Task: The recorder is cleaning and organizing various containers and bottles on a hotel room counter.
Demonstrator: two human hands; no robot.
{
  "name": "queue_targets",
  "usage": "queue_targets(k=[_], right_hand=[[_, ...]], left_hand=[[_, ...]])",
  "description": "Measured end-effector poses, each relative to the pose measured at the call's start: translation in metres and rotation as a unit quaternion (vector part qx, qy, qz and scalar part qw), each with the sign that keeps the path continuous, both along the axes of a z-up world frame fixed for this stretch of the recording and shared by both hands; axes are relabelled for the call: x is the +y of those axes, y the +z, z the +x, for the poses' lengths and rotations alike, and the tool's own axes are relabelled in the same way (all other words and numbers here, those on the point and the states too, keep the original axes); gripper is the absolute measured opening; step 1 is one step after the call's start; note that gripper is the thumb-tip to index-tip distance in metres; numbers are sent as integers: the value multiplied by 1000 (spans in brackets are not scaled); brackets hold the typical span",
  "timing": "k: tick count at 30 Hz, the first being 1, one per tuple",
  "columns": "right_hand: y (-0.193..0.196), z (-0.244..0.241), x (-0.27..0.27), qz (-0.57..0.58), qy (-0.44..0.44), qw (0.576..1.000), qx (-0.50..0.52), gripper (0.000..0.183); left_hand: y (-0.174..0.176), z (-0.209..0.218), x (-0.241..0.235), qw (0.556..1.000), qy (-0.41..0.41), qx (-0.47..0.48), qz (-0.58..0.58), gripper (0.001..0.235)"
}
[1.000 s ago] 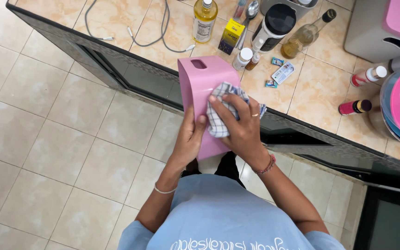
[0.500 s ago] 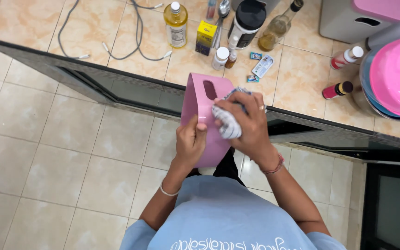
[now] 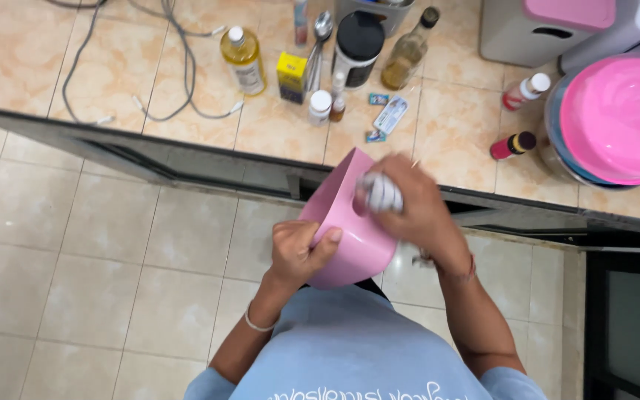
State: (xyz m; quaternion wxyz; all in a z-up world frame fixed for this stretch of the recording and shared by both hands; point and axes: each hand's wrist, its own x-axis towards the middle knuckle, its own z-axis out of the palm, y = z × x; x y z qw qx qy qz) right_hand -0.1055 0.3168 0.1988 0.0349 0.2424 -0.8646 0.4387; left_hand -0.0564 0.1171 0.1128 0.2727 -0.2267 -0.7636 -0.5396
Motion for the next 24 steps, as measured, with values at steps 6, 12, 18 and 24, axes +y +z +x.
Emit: queue_targets(k=[6,12,18,24], right_hand=[[7,-23,40,48,55,990,121,23],[16,-23,78,8,64,992,108,22],[8,-41,120,60,-56,988,134,23],[24,-4,113,92,-18,969,228,35]], left_hand=[[14,-17,27,998,-22,50,-12,47],[17,-44,66,997,-27,62,-41,48],[30,-49,101,997,-74,37,-13,47],[24,-70,116,999,-20,24,-29,40]])
